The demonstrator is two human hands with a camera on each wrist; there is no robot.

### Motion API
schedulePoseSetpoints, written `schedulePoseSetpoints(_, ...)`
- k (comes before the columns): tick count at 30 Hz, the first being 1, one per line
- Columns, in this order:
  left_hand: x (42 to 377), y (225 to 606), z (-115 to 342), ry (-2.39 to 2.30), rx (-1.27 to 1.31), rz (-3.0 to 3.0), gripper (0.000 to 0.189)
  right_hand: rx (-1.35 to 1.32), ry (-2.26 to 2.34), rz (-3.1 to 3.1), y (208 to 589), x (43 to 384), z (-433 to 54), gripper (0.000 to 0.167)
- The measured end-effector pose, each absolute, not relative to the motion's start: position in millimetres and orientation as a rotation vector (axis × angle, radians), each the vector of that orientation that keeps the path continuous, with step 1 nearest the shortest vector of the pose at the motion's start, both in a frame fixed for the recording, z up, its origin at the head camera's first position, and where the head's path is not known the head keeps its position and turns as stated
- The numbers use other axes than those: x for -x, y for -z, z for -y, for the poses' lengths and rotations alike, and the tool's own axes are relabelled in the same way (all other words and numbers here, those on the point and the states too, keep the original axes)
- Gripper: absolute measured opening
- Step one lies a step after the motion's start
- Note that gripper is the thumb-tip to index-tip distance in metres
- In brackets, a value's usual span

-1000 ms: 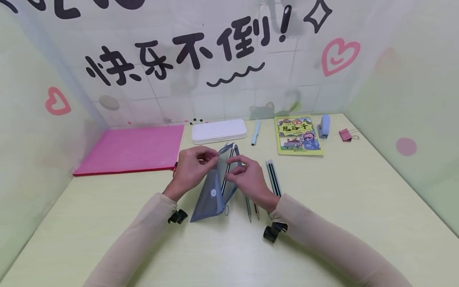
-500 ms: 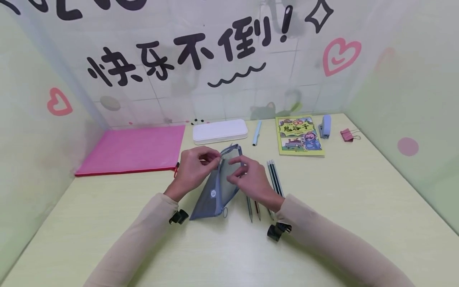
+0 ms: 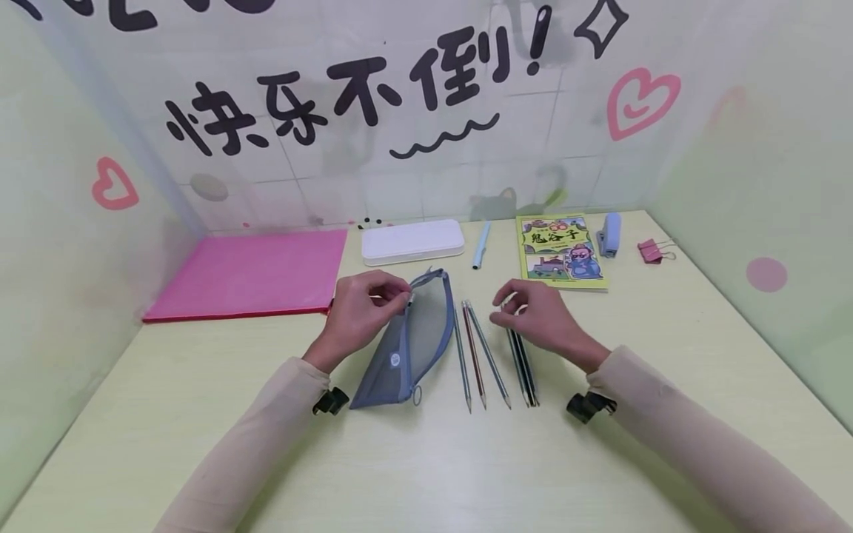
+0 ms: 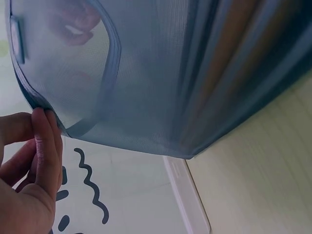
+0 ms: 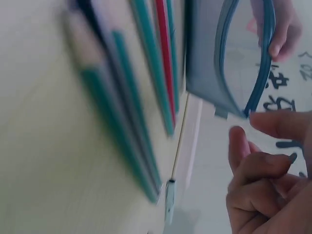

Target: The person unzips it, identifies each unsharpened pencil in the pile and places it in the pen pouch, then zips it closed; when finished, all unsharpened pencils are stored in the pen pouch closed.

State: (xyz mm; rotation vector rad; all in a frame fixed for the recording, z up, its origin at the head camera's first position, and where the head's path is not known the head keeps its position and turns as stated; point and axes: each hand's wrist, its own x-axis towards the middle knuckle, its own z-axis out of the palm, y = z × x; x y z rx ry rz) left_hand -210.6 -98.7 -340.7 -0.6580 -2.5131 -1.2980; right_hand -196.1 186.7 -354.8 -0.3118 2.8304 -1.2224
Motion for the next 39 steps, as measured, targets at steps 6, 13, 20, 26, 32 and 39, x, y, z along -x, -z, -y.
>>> schedulePoseSetpoints(6, 210, 340, 99, 1.287, 0.653, 2.538, 0.012, 0.433, 0.961, -2.786, 360, 196, -211, 0.015)
schedulePoseSetpoints(13, 211, 341, 99, 1.276, 0.664, 2.543, 0.012, 0.478, 0.920, -2.761, 369, 193, -220, 0.013)
schedulePoseSetpoints(20, 210, 343, 99, 1.275, 0.649, 2.546, 0.012, 0.592, 0.759, -2.846, 374, 197, -210, 0.011)
schedulePoseSetpoints(26, 211, 344, 99, 1.291, 0.672, 2.538, 0.013, 0.554, 0.609, -2.871, 371, 196, -199, 0.014)
schedulePoseSetpoints(32, 210, 343, 99, 1.308, 0.683, 2.535, 0.014, 0.502, 0.611, -2.865, 371, 195, -191, 0.016)
schedulePoseSetpoints(39, 210, 342, 100, 1.305, 0.677, 2.541, 0.013, 0.379, 0.744, -2.793, 370, 199, -191, 0.021)
